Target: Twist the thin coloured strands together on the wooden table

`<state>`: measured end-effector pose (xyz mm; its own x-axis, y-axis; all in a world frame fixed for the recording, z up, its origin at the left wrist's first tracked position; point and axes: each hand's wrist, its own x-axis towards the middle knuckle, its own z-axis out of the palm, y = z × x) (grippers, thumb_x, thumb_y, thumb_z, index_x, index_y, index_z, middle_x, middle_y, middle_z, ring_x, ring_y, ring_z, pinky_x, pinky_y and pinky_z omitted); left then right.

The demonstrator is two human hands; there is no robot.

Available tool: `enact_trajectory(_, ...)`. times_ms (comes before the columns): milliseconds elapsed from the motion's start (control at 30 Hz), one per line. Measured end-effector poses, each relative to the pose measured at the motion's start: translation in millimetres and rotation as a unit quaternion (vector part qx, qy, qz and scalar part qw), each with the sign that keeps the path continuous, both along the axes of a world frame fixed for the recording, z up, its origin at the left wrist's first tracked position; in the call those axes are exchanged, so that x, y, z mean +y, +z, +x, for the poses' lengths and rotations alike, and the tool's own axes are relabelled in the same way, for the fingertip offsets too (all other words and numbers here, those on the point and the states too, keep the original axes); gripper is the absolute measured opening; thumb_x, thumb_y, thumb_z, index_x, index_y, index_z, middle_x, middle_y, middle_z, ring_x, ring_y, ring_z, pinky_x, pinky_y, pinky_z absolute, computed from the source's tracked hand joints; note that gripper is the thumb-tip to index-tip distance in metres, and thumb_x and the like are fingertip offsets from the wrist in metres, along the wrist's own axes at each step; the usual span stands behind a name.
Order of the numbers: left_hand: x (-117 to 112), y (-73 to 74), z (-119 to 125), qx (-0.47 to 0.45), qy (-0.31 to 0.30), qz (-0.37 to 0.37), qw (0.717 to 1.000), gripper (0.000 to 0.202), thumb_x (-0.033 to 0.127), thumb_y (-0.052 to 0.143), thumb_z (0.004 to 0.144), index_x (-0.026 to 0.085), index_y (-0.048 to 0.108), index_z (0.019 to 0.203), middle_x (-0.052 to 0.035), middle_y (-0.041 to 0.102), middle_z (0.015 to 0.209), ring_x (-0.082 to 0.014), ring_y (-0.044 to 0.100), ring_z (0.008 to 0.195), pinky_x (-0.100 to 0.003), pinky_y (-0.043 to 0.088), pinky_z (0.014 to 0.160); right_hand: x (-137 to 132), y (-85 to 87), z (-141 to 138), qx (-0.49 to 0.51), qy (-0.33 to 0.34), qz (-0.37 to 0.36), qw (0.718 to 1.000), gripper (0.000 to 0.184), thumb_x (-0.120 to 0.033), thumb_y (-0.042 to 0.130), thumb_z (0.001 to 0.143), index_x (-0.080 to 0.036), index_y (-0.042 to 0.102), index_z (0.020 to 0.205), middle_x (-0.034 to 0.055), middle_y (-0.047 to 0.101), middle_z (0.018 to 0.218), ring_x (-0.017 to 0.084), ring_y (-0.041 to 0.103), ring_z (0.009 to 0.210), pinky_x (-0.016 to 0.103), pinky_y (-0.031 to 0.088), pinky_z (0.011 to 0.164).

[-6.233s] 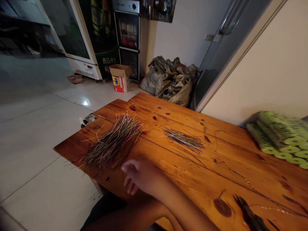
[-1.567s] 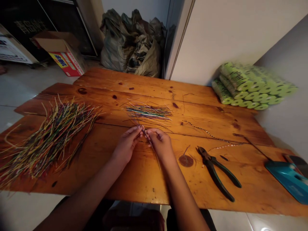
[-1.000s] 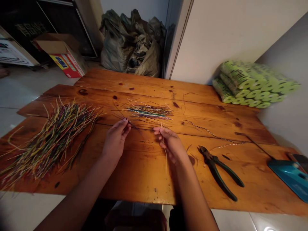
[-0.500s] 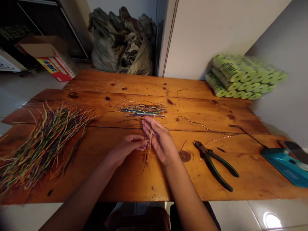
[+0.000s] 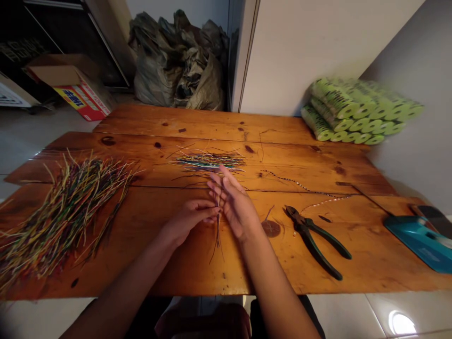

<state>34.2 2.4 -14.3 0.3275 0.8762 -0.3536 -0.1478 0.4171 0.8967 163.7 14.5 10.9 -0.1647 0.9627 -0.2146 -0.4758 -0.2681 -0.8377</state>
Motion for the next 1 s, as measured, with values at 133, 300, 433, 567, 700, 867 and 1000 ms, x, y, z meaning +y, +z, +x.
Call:
enact_trajectory(133,6,3.5,-7,-0.006,0.070,0.027,0.997,0.011,0.029,0.071,0.062,0.018,0.070,0.065,-0.0012,0.065,0.063,-0.0102,0.055,0.059,-0.023,0.044,0.062,3,-1.1,7,-0.095,-0.031,0.004,0.995,0.032,-0.035,0.062,0.075,-0.031,0.059,0.107,-0.0007,0.067,0.103,0.014,0.062,0.093,0.029,0.046,0.086)
enact_trajectory(300,12,7.8,-14,0.025,0.152,0.100,0.983,0.009,0.026,0.070,0.063,0.018,0.070,0.066,0.0003,0.066,0.066,-0.0116,0.057,0.066,-0.023,0.042,0.067,-1,-7.0,6,-0.143,0.166,-0.008,0.976,0.026,-0.041,0.058,0.076,-0.017,0.067,0.078,0.0027,0.068,0.069,0.012,0.062,0.067,0.025,0.046,0.068)
enact_trajectory(433,14,8.8,-16,0.032,0.147,0.115,0.982,0.012,0.028,0.069,0.064,0.017,0.067,0.061,0.0014,0.063,0.062,-0.0118,0.056,0.065,-0.023,0.041,0.068,-2,-13.2,-1,-0.078,0.166,0.001,0.983,0.019,-0.033,0.061,0.076,-0.015,0.068,0.076,-0.0033,0.058,0.055,0.007,0.052,0.053,0.020,0.041,0.058)
enact_trajectory(567,14,7.8,-17,0.008,0.152,0.113,0.982,0.015,0.031,0.067,0.066,0.016,0.069,0.070,-0.0004,0.066,0.068,-0.0137,0.058,0.071,-0.026,0.042,0.074,0,-18.0,-5,-0.014,0.158,-0.014,0.987,0.017,-0.031,0.063,0.074,-0.014,0.067,0.076,-0.0049,0.051,0.053,0.006,0.048,0.051,0.021,0.039,0.057)
enact_trajectory(700,16,6.7,-18,0.016,0.206,0.135,0.969,0.013,0.030,0.067,0.066,0.018,0.070,0.071,-0.0002,0.069,0.072,-0.0144,0.060,0.074,-0.027,0.042,0.078,0,-20.4,-6,-0.006,0.149,-0.008,0.989,0.017,-0.031,0.063,0.075,-0.015,0.067,0.078,-0.0046,0.051,0.055,0.006,0.048,0.053,0.021,0.039,0.057)
enact_trajectory(867,19,5.9,-20,0.013,0.245,0.139,0.959,0.010,0.028,0.069,0.064,0.018,0.069,0.067,0.0004,0.068,0.068,-0.0136,0.060,0.071,-0.026,0.043,0.075,0,-23.4,-8,-0.015,0.148,-0.014,0.989,0.017,-0.031,0.063,0.075,-0.015,0.067,0.079,-0.0048,0.051,0.055,0.006,0.049,0.052,0.020,0.039,0.056)
enact_trajectory(1000,20,5.2,-24,0.005,0.273,0.137,0.952,0.011,0.027,0.071,0.061,0.018,0.069,0.066,0.0003,0.068,0.066,-0.0131,0.059,0.069,-0.026,0.043,0.073,-1,-24.3,-8,-0.023,0.151,-0.022,0.988,0.017,-0.030,0.062,0.075,-0.015,0.067,0.078,-0.0050,0.052,0.055,0.005,0.049,0.052,0.019,0.040,0.056)
